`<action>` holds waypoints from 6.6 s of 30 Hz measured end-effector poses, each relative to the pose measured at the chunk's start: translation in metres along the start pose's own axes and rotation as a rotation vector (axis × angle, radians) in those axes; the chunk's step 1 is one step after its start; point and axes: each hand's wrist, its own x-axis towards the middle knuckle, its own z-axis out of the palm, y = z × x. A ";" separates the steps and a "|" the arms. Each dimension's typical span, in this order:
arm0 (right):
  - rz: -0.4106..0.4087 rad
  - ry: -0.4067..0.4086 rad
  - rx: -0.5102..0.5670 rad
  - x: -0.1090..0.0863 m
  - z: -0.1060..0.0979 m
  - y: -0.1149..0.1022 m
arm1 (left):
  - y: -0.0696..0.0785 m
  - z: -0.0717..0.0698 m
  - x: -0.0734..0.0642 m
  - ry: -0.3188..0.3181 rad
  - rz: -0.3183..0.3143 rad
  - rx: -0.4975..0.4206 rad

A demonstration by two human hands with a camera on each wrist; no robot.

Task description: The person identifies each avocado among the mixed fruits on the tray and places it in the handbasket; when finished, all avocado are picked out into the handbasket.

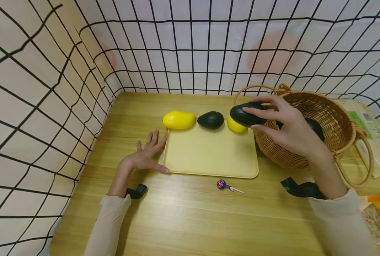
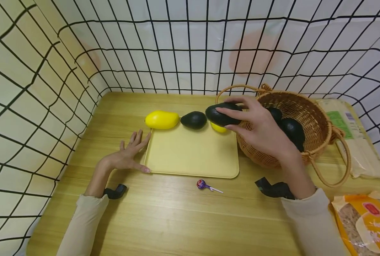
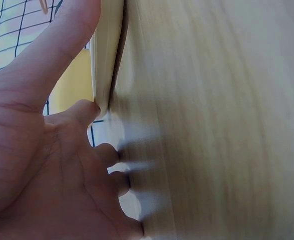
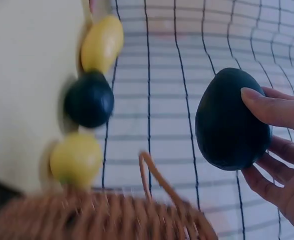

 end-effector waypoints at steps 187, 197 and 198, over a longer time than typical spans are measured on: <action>0.482 0.221 -0.167 -0.071 -0.046 0.062 | 0.000 0.004 -0.001 -0.020 0.022 -0.021; 0.676 0.075 -0.178 -0.076 -0.053 0.077 | 0.000 0.002 -0.001 -0.015 0.028 -0.022; 0.688 0.058 -0.177 -0.076 -0.052 0.078 | 0.000 0.002 -0.001 -0.015 0.029 -0.025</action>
